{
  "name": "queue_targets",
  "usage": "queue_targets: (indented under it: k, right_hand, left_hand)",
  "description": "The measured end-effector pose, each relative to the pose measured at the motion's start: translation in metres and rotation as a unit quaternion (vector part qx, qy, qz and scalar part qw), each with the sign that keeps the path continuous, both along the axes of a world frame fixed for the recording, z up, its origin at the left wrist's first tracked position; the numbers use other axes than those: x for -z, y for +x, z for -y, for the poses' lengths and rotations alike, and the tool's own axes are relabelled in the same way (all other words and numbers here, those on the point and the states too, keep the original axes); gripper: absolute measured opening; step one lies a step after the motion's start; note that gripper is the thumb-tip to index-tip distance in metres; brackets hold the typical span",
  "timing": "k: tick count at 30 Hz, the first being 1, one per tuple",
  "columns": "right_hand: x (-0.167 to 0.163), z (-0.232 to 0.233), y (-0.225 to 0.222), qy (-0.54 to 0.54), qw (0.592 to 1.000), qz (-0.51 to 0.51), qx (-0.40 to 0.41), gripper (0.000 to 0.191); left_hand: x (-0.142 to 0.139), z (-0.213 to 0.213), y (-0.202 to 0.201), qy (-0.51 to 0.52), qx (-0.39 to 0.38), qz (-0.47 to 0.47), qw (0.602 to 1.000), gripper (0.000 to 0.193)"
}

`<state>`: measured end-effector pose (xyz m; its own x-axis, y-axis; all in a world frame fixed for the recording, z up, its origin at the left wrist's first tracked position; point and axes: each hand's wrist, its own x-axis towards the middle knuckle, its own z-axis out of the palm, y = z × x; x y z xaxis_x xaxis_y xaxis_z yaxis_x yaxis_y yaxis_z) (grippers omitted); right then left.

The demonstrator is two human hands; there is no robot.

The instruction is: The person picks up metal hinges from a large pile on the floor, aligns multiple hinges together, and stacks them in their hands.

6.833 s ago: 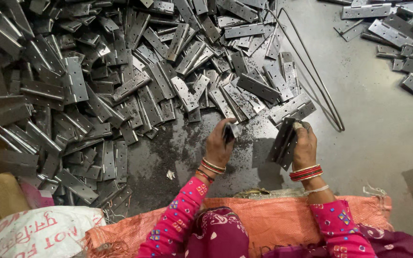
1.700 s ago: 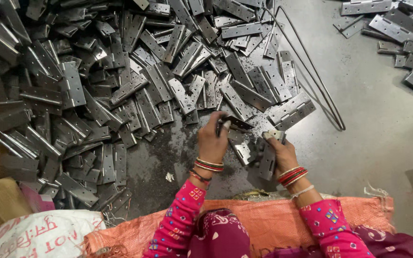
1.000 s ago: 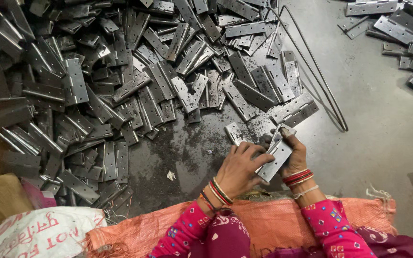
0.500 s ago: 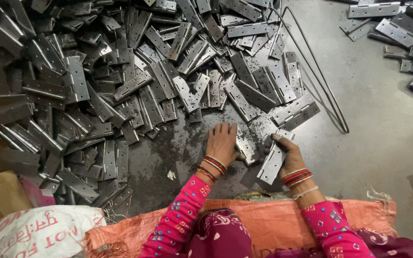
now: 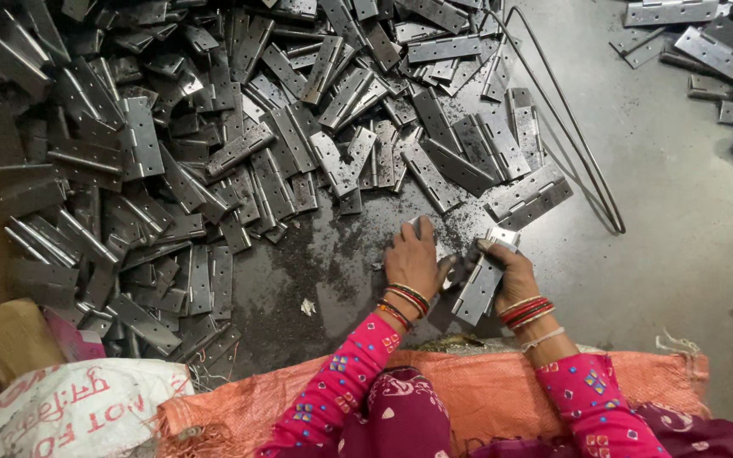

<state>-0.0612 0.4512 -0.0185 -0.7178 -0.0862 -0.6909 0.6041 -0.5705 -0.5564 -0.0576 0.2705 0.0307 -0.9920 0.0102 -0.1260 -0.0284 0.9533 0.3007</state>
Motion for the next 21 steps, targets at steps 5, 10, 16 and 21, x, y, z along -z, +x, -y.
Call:
queue_targets:
  k: [5,10,16,21]
  right_hand:
    - [0.001,0.000,0.000,0.035,0.999,0.002,-0.015,0.017]
    - [0.001,0.001,0.000,0.049,0.999,-0.010,0.001,0.019]
    - [0.000,0.002,0.001,0.072,0.997,-0.006,0.010,0.019]
    - [0.008,0.000,0.000,0.072,0.997,-0.026,0.015,0.019]
  left_hand:
    - [0.010,-0.011,-0.003,-0.051,0.080,-0.058,0.994,0.088]
    - [0.029,0.005,-0.009,0.006,0.106,-0.070,0.992,0.068]
    - [0.043,0.027,-0.024,0.145,0.023,-0.108,0.983,0.038]
    - [0.041,0.029,-0.012,0.287,-0.023,-0.126,0.949,0.017]
